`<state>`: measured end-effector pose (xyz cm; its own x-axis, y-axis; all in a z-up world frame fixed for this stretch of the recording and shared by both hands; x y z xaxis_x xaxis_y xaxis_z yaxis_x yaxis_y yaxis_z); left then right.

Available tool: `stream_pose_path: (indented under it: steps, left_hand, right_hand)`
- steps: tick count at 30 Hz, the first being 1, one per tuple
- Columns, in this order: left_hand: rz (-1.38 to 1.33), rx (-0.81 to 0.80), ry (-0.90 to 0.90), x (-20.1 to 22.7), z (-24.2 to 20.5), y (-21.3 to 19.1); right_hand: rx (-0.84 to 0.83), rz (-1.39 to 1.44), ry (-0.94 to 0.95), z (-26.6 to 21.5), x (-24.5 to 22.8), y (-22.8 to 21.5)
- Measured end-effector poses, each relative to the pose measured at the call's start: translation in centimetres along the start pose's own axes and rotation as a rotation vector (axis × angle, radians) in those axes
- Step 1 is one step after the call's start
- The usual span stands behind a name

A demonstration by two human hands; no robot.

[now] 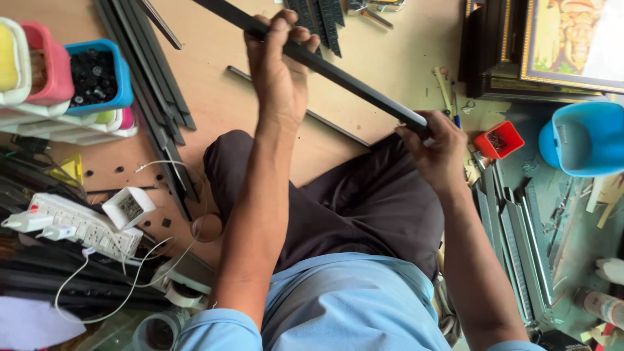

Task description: Assembling black picture frames by joining corners and using a hammer.

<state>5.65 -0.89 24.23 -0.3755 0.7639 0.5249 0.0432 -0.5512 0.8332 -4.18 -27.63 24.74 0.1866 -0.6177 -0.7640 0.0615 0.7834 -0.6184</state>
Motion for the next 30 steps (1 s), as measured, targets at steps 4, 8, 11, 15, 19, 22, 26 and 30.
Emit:
stream_pose_path:
  steps: [4,8,11,15,19,22,26,30]
  left_hand:
    - [-0.090,0.020,-0.029,-1.3,-0.2,-0.9]
    - [-0.129,0.050,-0.050,-2.6,-0.2,-2.0]
    - [-0.136,0.011,-0.019,-3.4,-0.1,-2.6]
    - [-0.153,0.031,0.033,-4.2,0.4,-3.3]
    - [-0.154,-0.013,0.016,-4.2,0.0,-3.1]
    - [-0.185,0.028,-0.022,-4.6,0.1,-3.5]
    - [-0.192,0.026,-0.032,-5.0,-0.1,-4.2]
    - [-0.191,0.060,-0.074,-5.1,-0.2,-4.5]
  right_hand:
    - [0.050,0.223,-0.046,-0.3,-1.2,-0.3]
    - [0.044,0.214,-0.009,-0.3,0.2,-0.6]
    - [0.041,0.298,0.026,-0.5,1.2,-0.8]
    - [0.021,0.265,0.021,-0.8,2.0,-0.5]
    - [0.035,0.313,-0.015,-0.6,2.0,-0.5]
    - [0.020,0.339,-0.007,-0.5,1.6,-0.6]
    - [0.014,0.273,-0.031,-0.3,1.6,-0.9]
    - [0.014,0.280,-0.021,-0.1,1.4,-0.9]
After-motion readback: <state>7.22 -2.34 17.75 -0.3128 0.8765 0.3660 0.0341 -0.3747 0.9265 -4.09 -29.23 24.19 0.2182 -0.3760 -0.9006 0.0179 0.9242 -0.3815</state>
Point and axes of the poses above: each hand's wrist, its own z-axis towards the middle knuckle, its own y-axis out of the palm, x = y × z, the point moved 2 cm from there along z, towards the middle knuckle, and after that the axes turned 4 degrees about y, right-handed, at the moved point
